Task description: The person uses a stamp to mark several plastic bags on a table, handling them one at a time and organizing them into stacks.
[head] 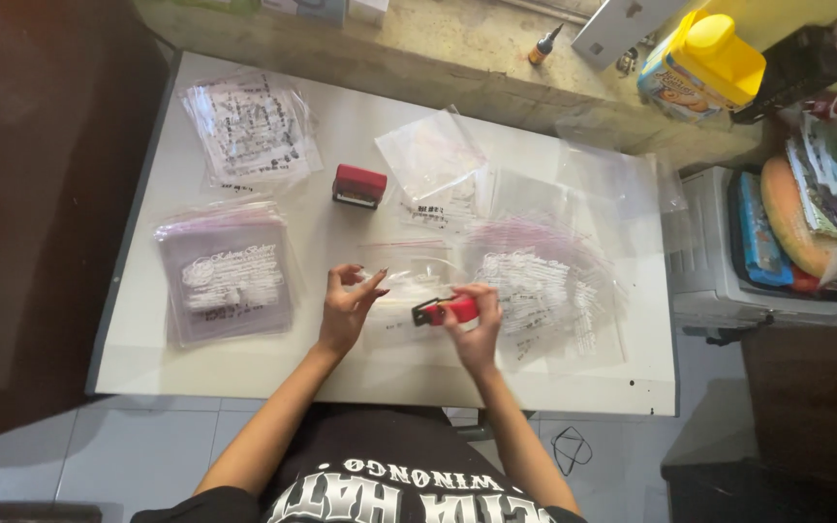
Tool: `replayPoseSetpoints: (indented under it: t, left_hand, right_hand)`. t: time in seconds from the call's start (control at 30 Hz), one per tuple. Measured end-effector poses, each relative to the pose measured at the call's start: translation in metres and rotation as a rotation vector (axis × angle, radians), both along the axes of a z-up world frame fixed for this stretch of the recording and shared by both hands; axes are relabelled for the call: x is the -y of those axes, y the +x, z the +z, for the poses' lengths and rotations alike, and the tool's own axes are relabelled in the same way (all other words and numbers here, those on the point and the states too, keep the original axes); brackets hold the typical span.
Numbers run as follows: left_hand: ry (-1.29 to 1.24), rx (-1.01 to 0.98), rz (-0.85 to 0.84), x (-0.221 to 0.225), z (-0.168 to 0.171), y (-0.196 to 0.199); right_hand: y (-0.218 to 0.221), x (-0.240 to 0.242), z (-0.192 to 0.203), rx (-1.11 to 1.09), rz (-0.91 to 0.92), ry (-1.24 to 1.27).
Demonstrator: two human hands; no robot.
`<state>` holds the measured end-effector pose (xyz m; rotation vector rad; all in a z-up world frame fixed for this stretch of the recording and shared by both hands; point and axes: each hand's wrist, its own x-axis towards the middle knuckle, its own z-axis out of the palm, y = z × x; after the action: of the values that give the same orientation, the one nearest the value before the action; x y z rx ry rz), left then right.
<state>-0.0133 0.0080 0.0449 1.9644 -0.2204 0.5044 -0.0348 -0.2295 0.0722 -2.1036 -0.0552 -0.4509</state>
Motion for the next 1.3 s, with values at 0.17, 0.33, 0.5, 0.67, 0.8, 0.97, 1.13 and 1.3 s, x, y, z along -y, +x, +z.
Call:
replayPoseSetpoints:
  t: [0.17, 0.33, 0.5, 0.67, 0.8, 0.97, 1.13, 1.3]
  left_hand:
    - [-0.448, -0.249, -0.139, 0.011, 0.017, -0.005]
    - [-0.78, -0.397, -0.172, 0.019, 0.012, 0.001]
    - [-0.898, -0.44, -0.252, 0.027, -0.002, 0.003]
    - [-1.147, -0.526, -0.424, 0.025, 0.041, 0.0]
    - [-1.483, -0.59, -0.644, 0.027, 0.023, 0.005]
    - [-1.407, -0.549, -0.641, 0.018, 0.018, 0.009]
    - [-0.702, -0.462, -0.476, -0.027, 0.033, 0.013]
    - [0.685, -0.125, -0.295, -0.08, -0.008, 0.009]
  right_hand:
    - [0.005, 0.001, 0.054, -0.067, 0.255, 0.385]
    - [0.026, 0.02, 0.036, -0.107, 0.248, 0.593]
    - [0.035, 0.021, 0.031, -0.194, 0.352, 0.633]
    - [0.029, 0.015, 0.007, -0.268, 0.426, 0.994]
    - [0.023, 0.013, -0.009, -0.286, 0.544, 1.309]
    - [0.023, 0.013, 0.006, -0.283, 0.551, 1.41]
    - [0.042, 0.07, 0.015, -0.282, 0.347, 0.995]
    - [0.054, 0.163, 0.051, -0.282, 0.119, 0.419]
